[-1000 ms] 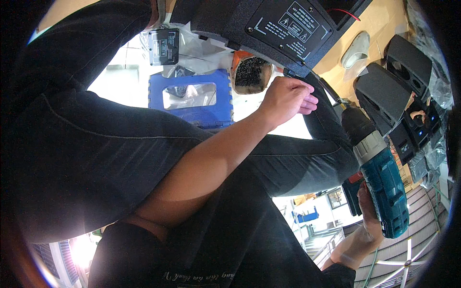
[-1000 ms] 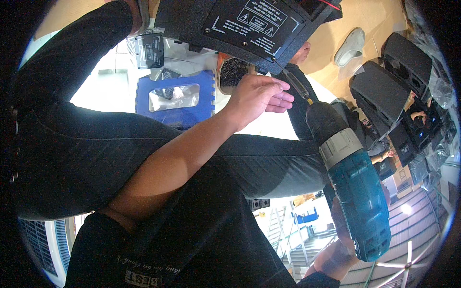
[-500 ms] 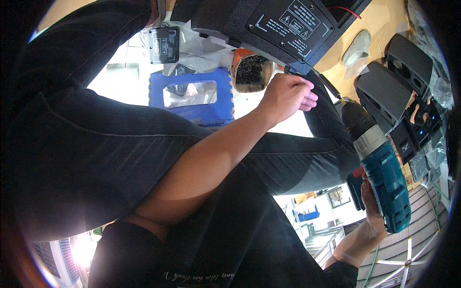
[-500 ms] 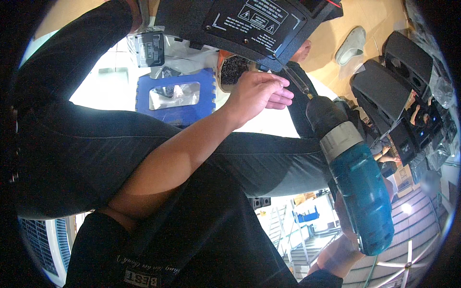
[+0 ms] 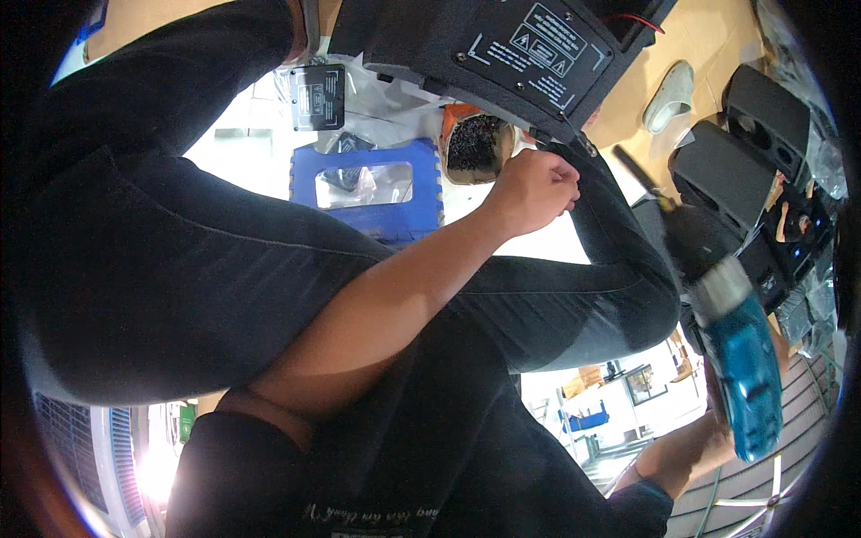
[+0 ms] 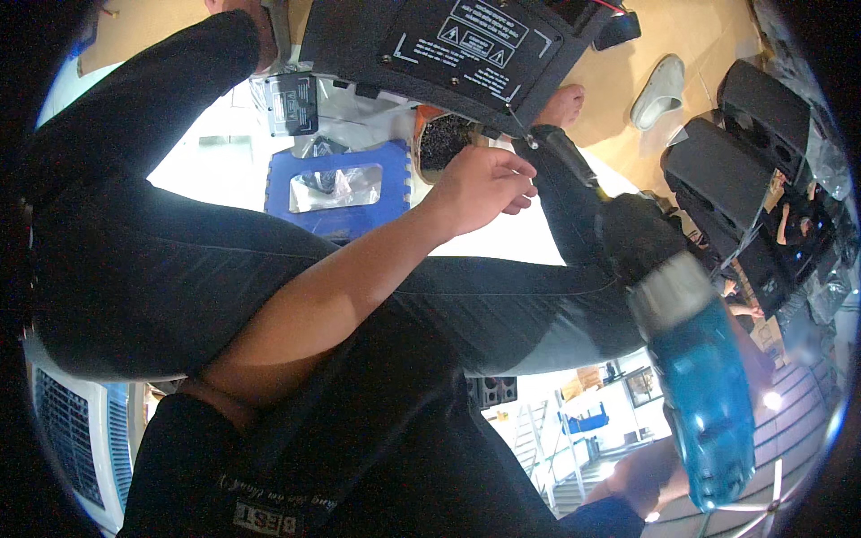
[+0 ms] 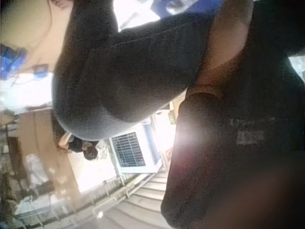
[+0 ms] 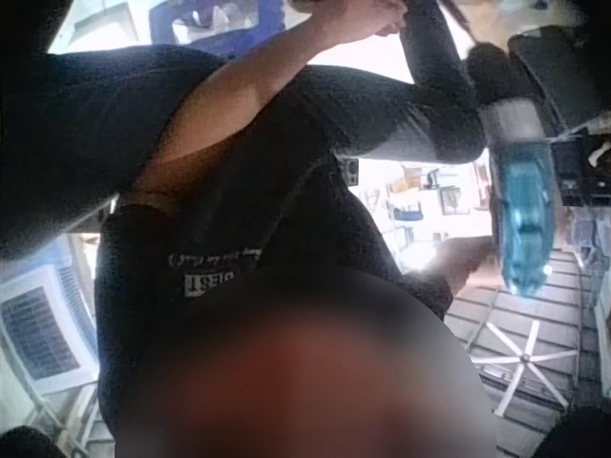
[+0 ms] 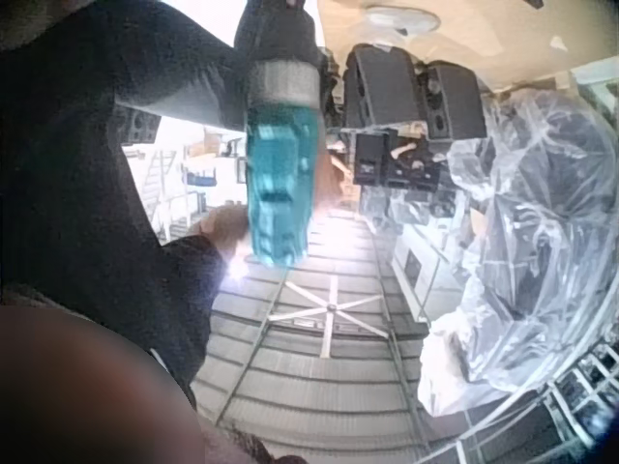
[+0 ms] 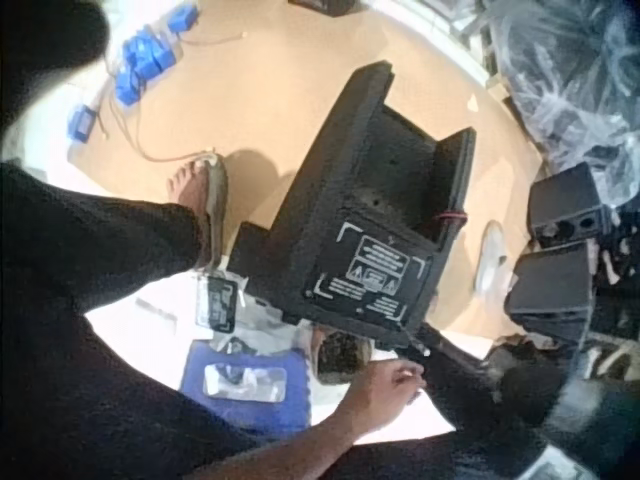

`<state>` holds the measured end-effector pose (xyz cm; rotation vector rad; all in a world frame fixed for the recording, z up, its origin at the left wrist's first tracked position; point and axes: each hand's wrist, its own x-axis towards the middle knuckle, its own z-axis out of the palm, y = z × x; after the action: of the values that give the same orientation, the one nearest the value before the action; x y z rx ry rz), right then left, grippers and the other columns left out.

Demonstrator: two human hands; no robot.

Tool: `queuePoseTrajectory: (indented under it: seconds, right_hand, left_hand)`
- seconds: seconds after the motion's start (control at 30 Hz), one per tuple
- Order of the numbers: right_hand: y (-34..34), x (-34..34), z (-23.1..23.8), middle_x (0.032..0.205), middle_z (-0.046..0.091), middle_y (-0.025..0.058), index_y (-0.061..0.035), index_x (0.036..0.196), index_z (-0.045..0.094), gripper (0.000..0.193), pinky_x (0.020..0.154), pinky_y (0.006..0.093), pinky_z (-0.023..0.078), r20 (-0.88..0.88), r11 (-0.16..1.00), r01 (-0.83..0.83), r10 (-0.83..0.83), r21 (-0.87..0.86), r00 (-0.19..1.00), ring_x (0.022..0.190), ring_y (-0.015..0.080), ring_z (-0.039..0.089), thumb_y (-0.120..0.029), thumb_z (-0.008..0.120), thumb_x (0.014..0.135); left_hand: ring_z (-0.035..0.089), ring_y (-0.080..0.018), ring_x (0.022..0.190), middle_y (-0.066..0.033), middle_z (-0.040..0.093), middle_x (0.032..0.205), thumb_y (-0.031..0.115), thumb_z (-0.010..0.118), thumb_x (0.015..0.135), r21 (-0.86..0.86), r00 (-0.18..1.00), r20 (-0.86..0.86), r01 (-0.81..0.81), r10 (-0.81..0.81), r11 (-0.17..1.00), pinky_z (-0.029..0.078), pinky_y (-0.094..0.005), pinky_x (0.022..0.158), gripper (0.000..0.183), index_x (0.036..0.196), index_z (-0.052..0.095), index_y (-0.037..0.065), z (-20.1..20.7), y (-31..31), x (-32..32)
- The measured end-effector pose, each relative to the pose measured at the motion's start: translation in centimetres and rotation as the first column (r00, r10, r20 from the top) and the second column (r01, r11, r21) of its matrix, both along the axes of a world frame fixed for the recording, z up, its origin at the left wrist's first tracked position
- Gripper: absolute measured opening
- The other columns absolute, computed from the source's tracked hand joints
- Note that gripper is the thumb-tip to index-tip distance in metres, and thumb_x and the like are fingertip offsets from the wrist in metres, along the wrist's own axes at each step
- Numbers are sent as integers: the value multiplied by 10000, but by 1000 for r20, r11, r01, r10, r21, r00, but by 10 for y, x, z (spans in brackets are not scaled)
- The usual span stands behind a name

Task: The person places a white rectangular component into a black speaker enclosure, then secures a black backplate using a cordless drill. The person uses a utility knife to trim material and a drill to fasten screws, completing the assembly of the speaker unit.

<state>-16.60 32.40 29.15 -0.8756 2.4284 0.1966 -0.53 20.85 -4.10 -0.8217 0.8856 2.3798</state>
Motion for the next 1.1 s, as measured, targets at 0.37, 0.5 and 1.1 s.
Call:
queuePoseTrajectory:
  seconds: [0.37, 0.5, 1.1]
  right_hand:
    - [81, 57, -80, 1205, 625, 194, 81, 1453, 412, 774, 660, 348, 483, 611, 120, 748, -500, -653, 614, 696, 179, 576, -162, 682, 770]
    - [75, 79, -132, 1128, 650, 210, 115, 1367, 468, 719, 669, 368, 512, 707, -72, 786, -493, -614, 507, 684, 206, 616, -109, 686, 719]
    - [94, 134, -156, 1166, 687, 214, 66, 1433, 503, 724, 741, 306, 541, 808, -197, 793, 4, -577, 589, 744, 178, 663, -115, 721, 767]
  left_hand:
    - [723, -262, 958, -187, 715, 1167, 249, 516, 1056, 521, 870, 329, -492, 368, 697, 599, -361, 849, 332, 1193, 651, -21, 15, -25, 2]
    - [715, -184, 783, -100, 751, 985, 264, 579, 1050, 380, 794, 348, -605, 498, 700, 605, -333, 742, 264, 1089, 678, 22, 32, -31, -15]
    - [691, -299, 1157, -206, 678, 1221, 226, 515, 1091, 201, 723, -437, -502, 536, 841, 613, -404, 1020, 338, 1222, 572, -80, 147, -79, -62]
